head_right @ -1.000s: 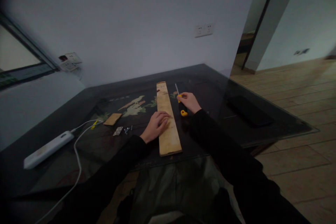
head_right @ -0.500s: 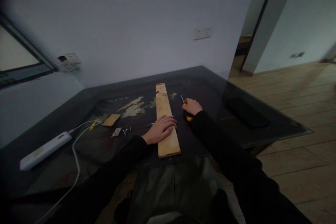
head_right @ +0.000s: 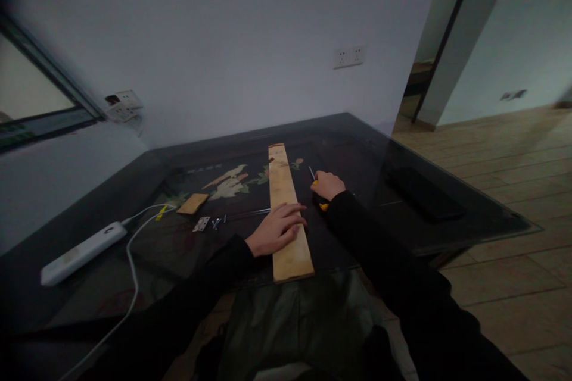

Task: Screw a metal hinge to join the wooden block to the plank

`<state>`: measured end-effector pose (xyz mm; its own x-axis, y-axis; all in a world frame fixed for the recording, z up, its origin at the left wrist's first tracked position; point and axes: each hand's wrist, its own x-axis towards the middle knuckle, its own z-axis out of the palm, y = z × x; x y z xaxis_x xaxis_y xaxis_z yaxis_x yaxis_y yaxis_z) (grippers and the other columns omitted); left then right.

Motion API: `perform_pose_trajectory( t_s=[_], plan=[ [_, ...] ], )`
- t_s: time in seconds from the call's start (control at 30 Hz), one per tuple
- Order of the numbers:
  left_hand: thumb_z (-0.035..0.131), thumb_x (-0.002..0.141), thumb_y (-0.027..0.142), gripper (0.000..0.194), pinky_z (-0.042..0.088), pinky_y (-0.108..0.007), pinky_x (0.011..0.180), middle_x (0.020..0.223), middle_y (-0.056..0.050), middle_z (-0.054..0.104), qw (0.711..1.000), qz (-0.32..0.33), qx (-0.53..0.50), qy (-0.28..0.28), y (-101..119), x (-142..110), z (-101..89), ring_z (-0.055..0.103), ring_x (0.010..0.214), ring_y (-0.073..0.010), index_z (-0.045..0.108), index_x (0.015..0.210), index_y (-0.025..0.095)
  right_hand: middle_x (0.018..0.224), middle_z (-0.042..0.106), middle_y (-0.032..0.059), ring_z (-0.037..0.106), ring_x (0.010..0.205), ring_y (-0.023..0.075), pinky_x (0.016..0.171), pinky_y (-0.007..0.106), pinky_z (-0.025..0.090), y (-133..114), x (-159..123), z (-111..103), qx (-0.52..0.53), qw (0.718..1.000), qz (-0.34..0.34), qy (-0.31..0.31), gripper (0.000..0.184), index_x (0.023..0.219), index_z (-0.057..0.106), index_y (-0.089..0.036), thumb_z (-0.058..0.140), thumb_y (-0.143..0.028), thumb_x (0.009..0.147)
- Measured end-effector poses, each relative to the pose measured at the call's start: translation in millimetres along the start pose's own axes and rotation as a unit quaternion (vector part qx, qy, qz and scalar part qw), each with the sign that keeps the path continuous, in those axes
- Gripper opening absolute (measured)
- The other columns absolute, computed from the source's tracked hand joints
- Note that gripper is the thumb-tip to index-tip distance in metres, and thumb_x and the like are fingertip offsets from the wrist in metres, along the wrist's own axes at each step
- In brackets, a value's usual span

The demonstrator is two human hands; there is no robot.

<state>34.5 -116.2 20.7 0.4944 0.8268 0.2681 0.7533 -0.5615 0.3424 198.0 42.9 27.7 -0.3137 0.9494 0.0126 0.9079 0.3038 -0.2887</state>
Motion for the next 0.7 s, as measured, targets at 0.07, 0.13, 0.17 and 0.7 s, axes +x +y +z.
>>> perform_pose_trajectory(
  t_s=[0.07,0.13,0.17,0.7],
  plan=[
    [0.045,0.086,0.018,0.035,0.028,-0.042,0.114,0.143,-0.008,0.048,1.0,0.007,0.002,0.009,0.7,-0.4,-4.2,0.042,0.133,-0.0228,0.064,0.115,0.023,0.112,0.067,0.0183,0.064,0.103,0.0343,0.083,0.041,0.047,-1.8,-2.1,-1.7,-0.004,1.0,0.003,-0.004,0.043,0.118,0.061,-0.019,0.053,-0.035,0.079],
    [0.047,0.084,0.017,0.039,0.031,-0.041,0.112,0.144,-0.009,0.047,1.0,0.003,0.001,0.029,-0.7,-2.1,-12.1,0.042,0.133,-0.0239,0.061,0.121,0.023,0.113,0.066,0.0184,0.064,0.103,0.0354,0.082,0.043,0.047,-3.2,-4.1,-3.3,-0.012,1.0,0.009,-0.009,0.043,0.118,0.061,-0.02,0.051,-0.037,0.08],
    [0.047,0.085,0.017,0.04,0.033,-0.04,0.11,0.141,-0.009,0.05,0.999,-0.009,-0.002,0.045,-3.2,-4.1,-17.4,0.045,0.13,-0.0237,0.06,0.122,0.023,0.114,0.066,0.0185,0.064,0.103,0.036,0.082,0.044,0.047,-3.6,-5.0,-4.1,-0.016,1.0,0.011,-0.011,0.043,0.119,0.061,-0.02,0.05,-0.038,0.081],
    [0.05,0.089,0.04,0.026,0.047,-0.03,0.075,0.097,-0.009,0.065,0.871,-0.448,0.202,0.018,-91.6,-100.3,-74.7,0.063,0.092,-0.023,0.061,0.099,0.018,0.116,0.067,0.0111,0.063,0.104,0.0291,0.08,0.037,0.045,-1.3,-27.6,-30.5,0.018,0.999,0.035,-0.005,0.046,0.124,0.057,-0.025,0.047,-0.051,0.088]
  ],
)
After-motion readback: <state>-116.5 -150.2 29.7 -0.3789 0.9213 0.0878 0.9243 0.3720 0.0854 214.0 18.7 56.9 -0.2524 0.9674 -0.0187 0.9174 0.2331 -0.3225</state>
